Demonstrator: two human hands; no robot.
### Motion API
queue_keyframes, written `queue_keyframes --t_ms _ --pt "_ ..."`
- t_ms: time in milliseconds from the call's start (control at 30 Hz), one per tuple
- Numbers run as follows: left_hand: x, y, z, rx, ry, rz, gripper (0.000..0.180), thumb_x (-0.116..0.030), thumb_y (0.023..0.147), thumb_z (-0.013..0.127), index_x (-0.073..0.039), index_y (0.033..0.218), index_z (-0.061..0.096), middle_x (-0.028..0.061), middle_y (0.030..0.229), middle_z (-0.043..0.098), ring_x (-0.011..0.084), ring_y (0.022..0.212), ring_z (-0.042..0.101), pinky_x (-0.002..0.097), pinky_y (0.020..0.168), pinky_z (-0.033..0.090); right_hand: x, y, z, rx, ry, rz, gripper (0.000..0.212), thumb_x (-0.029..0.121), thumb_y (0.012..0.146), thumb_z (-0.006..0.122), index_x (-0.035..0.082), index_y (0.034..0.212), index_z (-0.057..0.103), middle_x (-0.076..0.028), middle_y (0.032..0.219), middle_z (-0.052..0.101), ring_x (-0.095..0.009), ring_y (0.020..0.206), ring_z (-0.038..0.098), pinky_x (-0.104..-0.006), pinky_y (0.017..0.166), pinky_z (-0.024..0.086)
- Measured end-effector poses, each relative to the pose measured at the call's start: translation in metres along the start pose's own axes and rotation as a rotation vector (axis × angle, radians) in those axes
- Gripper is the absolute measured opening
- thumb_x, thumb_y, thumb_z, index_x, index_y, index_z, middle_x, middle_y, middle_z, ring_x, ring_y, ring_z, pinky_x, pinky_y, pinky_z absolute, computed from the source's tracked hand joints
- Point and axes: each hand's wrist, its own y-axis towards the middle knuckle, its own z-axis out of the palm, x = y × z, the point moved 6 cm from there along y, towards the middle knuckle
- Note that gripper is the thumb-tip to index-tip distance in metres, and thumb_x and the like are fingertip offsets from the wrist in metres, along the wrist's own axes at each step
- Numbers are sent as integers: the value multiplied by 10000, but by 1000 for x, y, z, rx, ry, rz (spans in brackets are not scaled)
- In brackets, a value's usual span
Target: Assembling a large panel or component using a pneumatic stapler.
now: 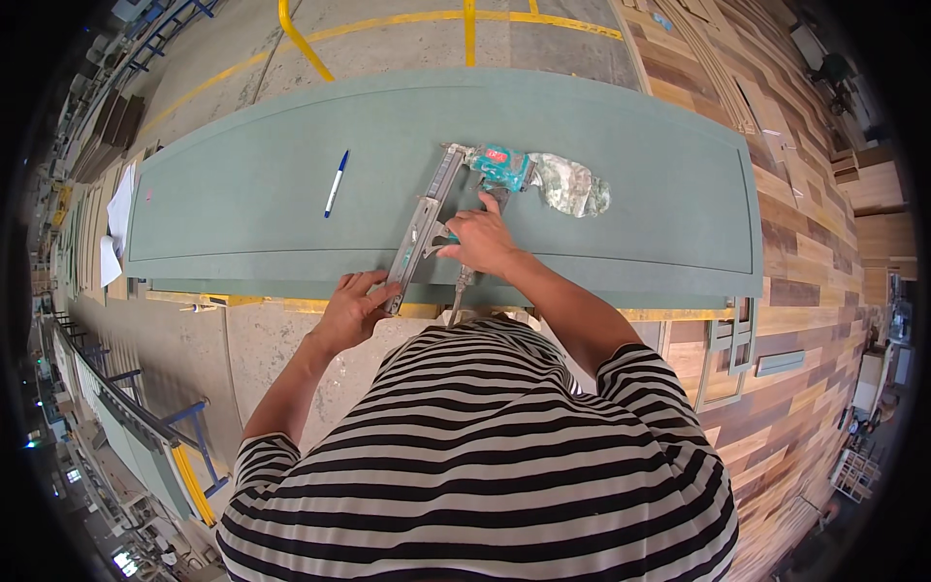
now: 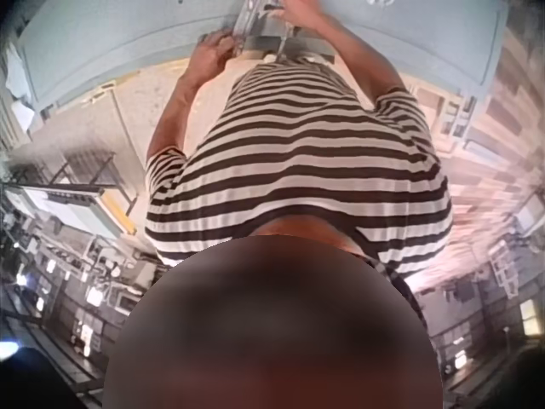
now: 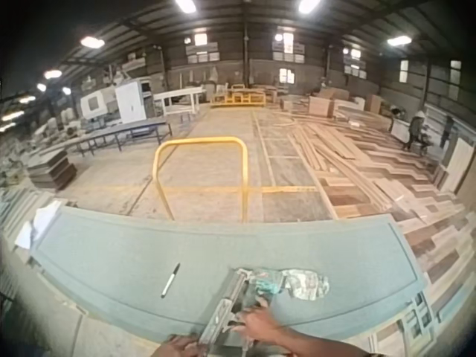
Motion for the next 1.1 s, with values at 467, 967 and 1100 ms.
queue_keyframes --t_ms 467,967,1100 --pt "-3 0 2 -57 -145 -27 671 -38 749 825 -36 1379 592 223 1379 600 424 1236 586 465 1041 499 8 -16 11 -45 9 -57 428 448 852 760 41 980 729 -112 915 682 -290 1022 674 -507 1182 285" --pt "15 33 8 -173 -328 -202 587 -28 793 808 38 1335 592 274 1239 664 455 1098 657 439 905 563 42 -32 13 -99 64 -188 450 437 819 777 4 919 710 -144 836 661 -328 910 660 -459 1073 410" --pt "16 37 10 -166 -316 -208 564 -13 796 796 39 1323 600 276 1195 678 446 1064 670 431 878 563 44 -31 16 -39 84 -160 455 449 820 770 2 873 705 -158 833 667 -336 903 670 -456 1034 437"
